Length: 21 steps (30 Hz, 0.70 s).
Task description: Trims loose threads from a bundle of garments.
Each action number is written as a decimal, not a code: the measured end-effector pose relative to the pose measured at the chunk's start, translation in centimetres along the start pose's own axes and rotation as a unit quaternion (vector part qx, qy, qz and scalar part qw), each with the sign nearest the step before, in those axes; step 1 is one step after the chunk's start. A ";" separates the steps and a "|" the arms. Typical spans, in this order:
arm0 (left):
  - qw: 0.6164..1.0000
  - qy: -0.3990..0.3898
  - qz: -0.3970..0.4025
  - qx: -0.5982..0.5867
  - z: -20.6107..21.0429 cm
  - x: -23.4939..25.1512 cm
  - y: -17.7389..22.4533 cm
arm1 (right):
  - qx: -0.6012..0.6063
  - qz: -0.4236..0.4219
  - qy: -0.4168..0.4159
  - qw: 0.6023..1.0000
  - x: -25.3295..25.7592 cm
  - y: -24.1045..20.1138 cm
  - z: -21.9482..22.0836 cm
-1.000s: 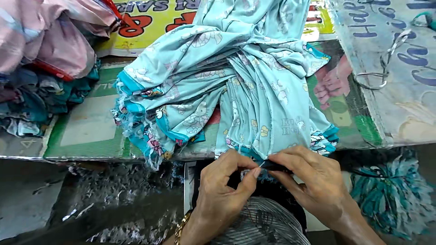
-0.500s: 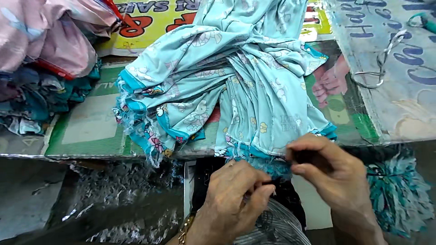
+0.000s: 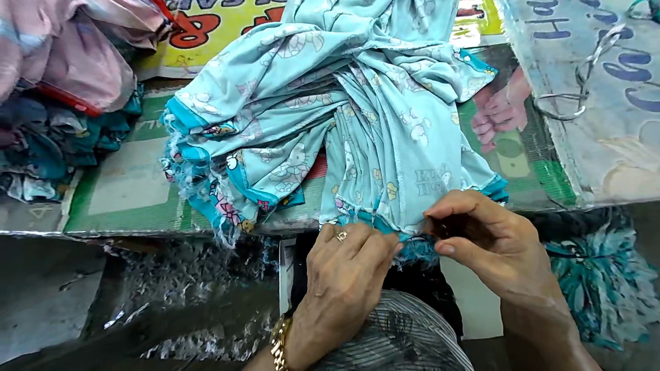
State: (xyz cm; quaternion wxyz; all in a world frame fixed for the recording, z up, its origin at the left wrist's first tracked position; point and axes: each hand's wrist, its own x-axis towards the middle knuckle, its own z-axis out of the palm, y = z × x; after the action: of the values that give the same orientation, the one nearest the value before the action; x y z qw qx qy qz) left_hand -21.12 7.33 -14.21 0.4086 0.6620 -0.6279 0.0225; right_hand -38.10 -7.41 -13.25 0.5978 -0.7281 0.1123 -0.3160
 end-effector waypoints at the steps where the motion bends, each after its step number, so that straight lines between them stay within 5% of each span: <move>1: 1.000 0.003 0.003 0.002 -0.1 -0.2 0.1 | -0.007 -0.003 -0.008 1.000 0.0 0.1 -0.1; 5: 1.000 0.004 -0.001 0.008 -0.4 -0.8 0.4 | -0.057 -0.025 -0.030 0.998 -0.5 0.1 -0.4; 11: 0.997 0.032 -0.028 -0.071 0.1 -1.0 0.4 | -0.324 -0.112 0.004 0.939 -1.5 0.3 0.8; 21: 0.998 0.034 0.006 -0.048 0.9 -1.0 1.4 | -0.381 -0.162 0.064 0.908 -1.6 1.1 2.1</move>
State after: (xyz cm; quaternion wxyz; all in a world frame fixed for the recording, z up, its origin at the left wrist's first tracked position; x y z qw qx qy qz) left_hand -22.95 7.84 -14.61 0.4607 0.6364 -0.6185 0.0169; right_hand -37.86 -5.16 -14.96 0.2068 -0.8869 0.1427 -0.3877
